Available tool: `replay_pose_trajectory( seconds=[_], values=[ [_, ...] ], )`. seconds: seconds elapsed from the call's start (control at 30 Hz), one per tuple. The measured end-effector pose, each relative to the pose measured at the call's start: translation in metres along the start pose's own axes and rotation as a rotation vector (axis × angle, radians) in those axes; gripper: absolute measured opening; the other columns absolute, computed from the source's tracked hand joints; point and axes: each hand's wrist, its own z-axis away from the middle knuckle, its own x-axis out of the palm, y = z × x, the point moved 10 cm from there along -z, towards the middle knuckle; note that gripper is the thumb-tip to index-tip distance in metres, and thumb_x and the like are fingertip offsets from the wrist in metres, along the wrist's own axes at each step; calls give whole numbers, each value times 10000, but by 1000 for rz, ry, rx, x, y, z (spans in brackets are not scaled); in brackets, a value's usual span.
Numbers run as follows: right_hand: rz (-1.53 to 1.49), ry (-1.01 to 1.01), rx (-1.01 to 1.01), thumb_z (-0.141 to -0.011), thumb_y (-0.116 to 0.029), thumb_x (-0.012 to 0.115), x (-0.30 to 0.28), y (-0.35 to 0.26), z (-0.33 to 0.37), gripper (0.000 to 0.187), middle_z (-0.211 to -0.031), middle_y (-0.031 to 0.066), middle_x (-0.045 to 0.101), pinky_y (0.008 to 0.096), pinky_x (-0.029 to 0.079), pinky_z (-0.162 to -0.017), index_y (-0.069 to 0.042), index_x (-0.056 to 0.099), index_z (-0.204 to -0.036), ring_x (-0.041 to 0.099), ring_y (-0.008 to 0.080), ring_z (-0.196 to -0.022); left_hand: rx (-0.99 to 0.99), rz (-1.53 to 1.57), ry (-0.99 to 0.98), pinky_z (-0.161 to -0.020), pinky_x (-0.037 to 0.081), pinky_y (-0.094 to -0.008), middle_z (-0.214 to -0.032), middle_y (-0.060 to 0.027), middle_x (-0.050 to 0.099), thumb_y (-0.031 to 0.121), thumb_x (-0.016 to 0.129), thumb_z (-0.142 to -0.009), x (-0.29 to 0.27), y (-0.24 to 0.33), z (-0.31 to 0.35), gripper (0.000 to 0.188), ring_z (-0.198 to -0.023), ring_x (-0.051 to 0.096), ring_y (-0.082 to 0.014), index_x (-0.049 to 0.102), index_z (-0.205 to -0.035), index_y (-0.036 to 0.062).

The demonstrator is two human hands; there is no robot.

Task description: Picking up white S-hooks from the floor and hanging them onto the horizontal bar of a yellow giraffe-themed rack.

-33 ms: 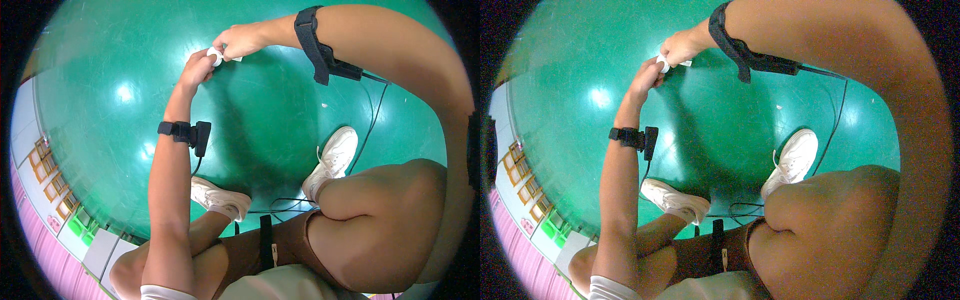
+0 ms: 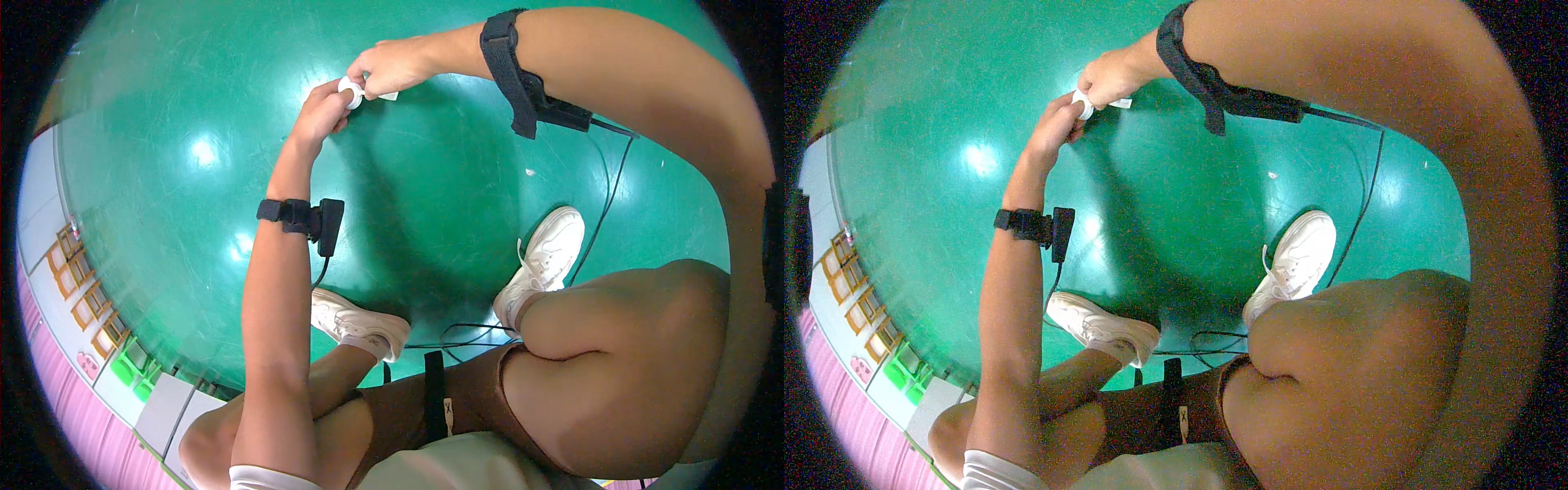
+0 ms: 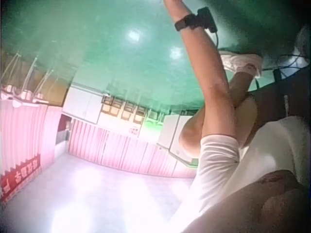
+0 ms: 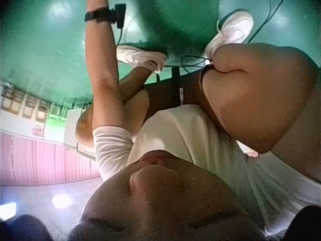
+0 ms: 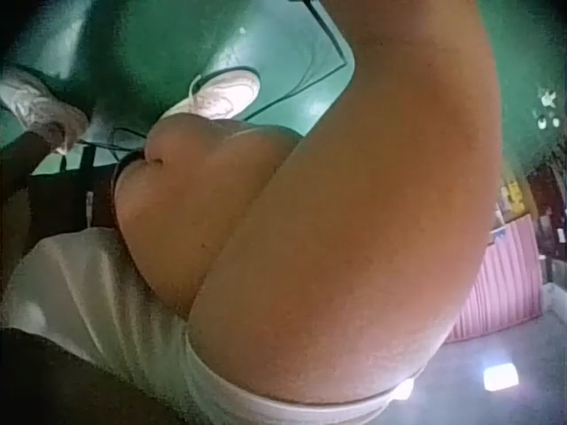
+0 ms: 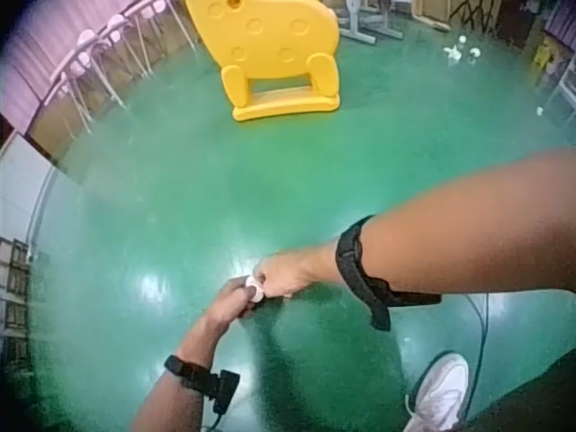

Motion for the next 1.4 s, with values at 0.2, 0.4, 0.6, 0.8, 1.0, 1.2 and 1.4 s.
replay_pose_trajectory(
  seconds=[0.2,0.4,0.6,0.8,1.0,1.2,1.4],
  values=[
    [-19,-32,-21,-797,-190,560,0,-2,-1,242,-863,125,643,396,450,-709,-64,627,-992,597,261,-817,111,13,38,-500,313,-239,-691,42,503,201,488,-853,-2,9,4,203,-573,424,-67,609,-951,71],
    [47,-20,4,-796,-147,501,0,-1,-1,296,-883,127,643,391,446,-717,-44,627,-1043,594,259,-819,288,-65,146,-561,417,-276,-661,-9,528,141,576,-788,-20,21,2,163,-604,500,-129,661,-889,45],
    [-32,15,69,-742,-181,567,-2,18,-11,273,-812,99,640,379,443,-654,-44,649,-964,591,228,-760,653,-575,388,-787,467,-370,-999,-163,591,178,576,-793,-13,68,28,291,-899,591,-274,666,-1021,22],
    [-163,-218,277,-665,-265,713,6,46,1,209,-722,-8,595,295,401,-598,-121,665,-809,475,142,-619,179,-461,113,-697,477,-294,-901,-114,652,173,535,-802,2,64,10,261,-793,610,-186,686,-964,36],
    [-200,-509,317,-704,-285,710,20,49,12,176,-699,-31,560,300,361,-554,-159,587,-707,451,123,-606,234,173,-140,-584,440,-244,-886,-46,671,208,470,-811,-16,72,-1,315,-650,545,-105,675,-964,23],
    [759,-397,258,-648,-236,674,-11,57,30,325,-943,133,689,410,518,-734,-62,708,-920,654,268,-906,139,-398,-172,-458,384,-263,-682,-52,647,287,416,-890,-49,49,-18,380,-499,466,-95,663,-761,28],
    [823,-83,166,-801,-197,591,-29,80,33,207,-997,113,699,415,537,-791,-122,733,-932,660,270,-951,-55,-229,-316,-420,314,-281,-597,-95,642,272,447,-836,-2,-19,-21,368,-445,444,-100,641,-634,34]
  ],
)
